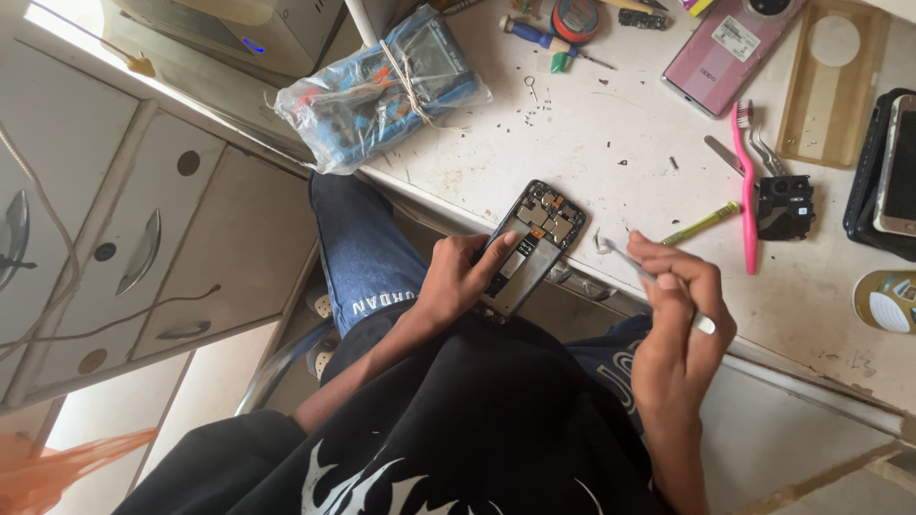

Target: The person sits at a cluttered repair bench holding an opened smartphone and works on its internals. They use tweezers to lift and reposition small components, pry at the board, peel a strip from inside the chassis, and handle a removed black part while rechecking the phone body.

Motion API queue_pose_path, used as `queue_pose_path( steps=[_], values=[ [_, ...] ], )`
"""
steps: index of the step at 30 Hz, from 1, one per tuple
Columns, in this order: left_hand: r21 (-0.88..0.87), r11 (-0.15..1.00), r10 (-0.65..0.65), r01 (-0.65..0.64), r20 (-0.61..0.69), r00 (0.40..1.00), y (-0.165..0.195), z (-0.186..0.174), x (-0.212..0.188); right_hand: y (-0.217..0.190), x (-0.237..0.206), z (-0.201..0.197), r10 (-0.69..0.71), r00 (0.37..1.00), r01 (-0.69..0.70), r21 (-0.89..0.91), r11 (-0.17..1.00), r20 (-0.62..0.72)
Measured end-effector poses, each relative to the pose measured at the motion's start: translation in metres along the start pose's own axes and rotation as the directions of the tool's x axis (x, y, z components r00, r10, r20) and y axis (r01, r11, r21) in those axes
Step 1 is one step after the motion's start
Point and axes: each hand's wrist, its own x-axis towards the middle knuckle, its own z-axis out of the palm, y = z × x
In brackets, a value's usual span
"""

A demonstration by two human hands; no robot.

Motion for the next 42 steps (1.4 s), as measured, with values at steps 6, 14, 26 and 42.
queue_pose_path(
  steps=[6,14,26,42],
  values=[
    [-0.003,1.000,-0.016,0.016,0.005,1.000,-0.001,0.001,0.000,0.027,0.012,-0.001,0.176,0.984,-0.177,0.173,0.969,0.019],
    [0.020,0.999,-0.050,0.049,0.027,0.998,-0.007,0.002,0.001,0.051,0.015,0.018,0.244,0.957,-0.220,-0.158,0.963,0.157],
    [0.028,0.999,-0.031,0.030,0.022,0.999,-0.012,0.004,0.001,0.059,0.015,0.027,0.089,0.983,-0.033,-0.326,0.945,0.160],
    [0.022,1.000,-0.006,0.006,-0.005,1.000,-0.010,0.003,-0.001,0.053,0.055,0.038,0.040,0.871,0.254,-0.519,0.816,0.489]
  ],
)
